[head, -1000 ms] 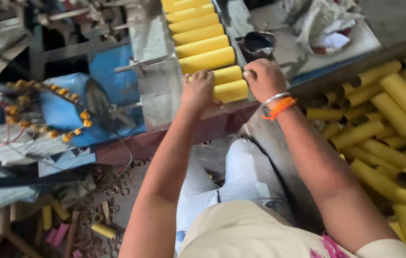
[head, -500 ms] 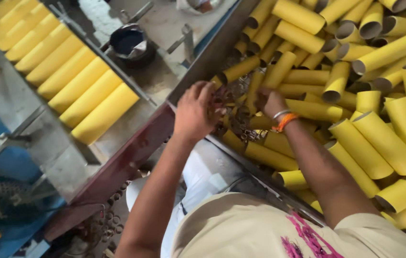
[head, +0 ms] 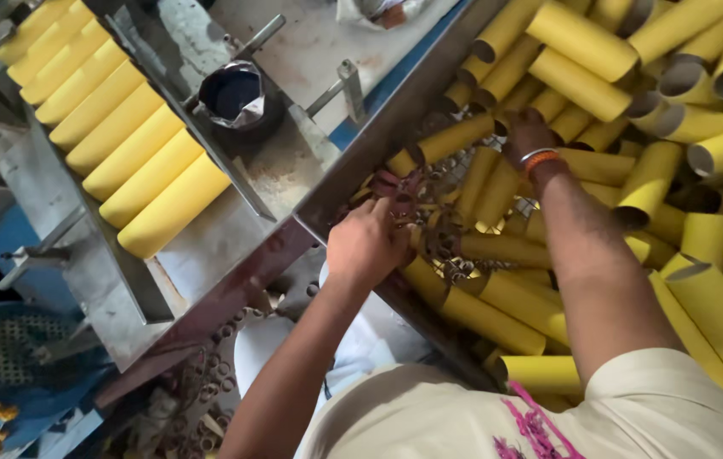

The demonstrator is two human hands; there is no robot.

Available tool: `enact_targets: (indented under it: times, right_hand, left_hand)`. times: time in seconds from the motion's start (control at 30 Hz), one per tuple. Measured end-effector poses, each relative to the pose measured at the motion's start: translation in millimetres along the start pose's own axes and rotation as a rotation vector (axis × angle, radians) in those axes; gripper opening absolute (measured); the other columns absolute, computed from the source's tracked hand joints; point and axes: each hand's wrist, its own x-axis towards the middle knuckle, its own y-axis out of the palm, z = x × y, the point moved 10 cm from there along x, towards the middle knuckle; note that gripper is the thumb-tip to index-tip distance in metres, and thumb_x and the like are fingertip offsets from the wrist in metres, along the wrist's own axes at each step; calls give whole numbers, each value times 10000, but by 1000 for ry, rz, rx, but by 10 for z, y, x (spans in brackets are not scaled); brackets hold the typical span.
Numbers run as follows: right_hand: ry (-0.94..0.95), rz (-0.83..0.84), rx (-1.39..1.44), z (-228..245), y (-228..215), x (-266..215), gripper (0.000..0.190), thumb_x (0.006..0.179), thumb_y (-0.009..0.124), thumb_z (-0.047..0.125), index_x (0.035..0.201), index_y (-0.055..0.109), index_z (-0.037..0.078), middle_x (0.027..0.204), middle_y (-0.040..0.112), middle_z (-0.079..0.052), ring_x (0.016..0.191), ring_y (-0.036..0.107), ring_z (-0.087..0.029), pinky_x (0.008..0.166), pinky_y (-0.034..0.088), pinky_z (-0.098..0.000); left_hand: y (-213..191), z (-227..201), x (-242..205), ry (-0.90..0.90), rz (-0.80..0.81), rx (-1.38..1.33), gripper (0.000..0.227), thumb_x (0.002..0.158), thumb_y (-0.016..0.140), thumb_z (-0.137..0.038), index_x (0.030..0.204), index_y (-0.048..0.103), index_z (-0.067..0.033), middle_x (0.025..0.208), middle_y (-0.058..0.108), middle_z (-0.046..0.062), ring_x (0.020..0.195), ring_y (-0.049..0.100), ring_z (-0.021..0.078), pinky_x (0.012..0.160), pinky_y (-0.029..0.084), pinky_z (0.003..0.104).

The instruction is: The person repeatedly picks yellow cylindrical objects from a pile and places them into a metal tray. The person handles the cylinders by hand, moving them from a disorganized pile to an organized tray.

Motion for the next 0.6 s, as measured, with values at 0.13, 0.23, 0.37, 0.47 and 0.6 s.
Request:
enact_targets:
  times: [0.13, 0.23, 0.37, 0.47, 0.6]
  right_hand:
    - [-303, 52, -16, 906, 421, 197, 425, 942, 546, 91, 1333, 679, 190, 1291, 694, -176, 1088, 680, -406, 911, 551, -523]
    - [-414, 318, -198, 1749, 861, 152, 382, 1025, 506, 244, 1364, 627, 116, 1096, 734, -226, 964, 716, -410, 838, 556, -532]
    - [-426, 592, -570, 2076, 1100, -14, 440, 795, 730, 401, 1150, 767, 143, 1199, 709, -142, 1110, 694, -318, 921, 563, -461]
    - [-425, 258, -471, 2220, 794, 212, 327, 907, 586, 256, 1131, 756, 88, 1189, 721, -158, 1029, 727, -332, 847, 574, -507]
    - [-361, 166, -593, 1798, 539, 226, 315, 914, 544, 197, 1120, 752, 83, 1122, 733, -152, 1029, 715, -320, 812, 565, -568]
  left_hand:
    - [-101, -69, 13, 31, -29, -24, 310, 836, 758, -344, 1049, 669, -137, 931, 692, 96, 862, 696, 338, 693, 555, 477]
    - [-144, -82, -11, 39, -60, -65, 286, 836, 741, -337, 1058, 699, -162, 915, 694, 89, 847, 699, 329, 683, 557, 467]
    - [-134, -84, -14, 20, -95, -51, 276, 837, 744, -362, 990, 685, -140, 891, 696, 93, 835, 700, 332, 687, 558, 468]
    - [-124, -23, -1, 3, -90, -38, 274, 869, 744, -387, 925, 674, -129, 887, 698, 93, 835, 701, 333, 702, 561, 467]
    - [1, 46, -30, -2, -69, -45, 264, 852, 733, -359, 958, 665, -127, 923, 704, 88, 854, 709, 327, 719, 565, 467]
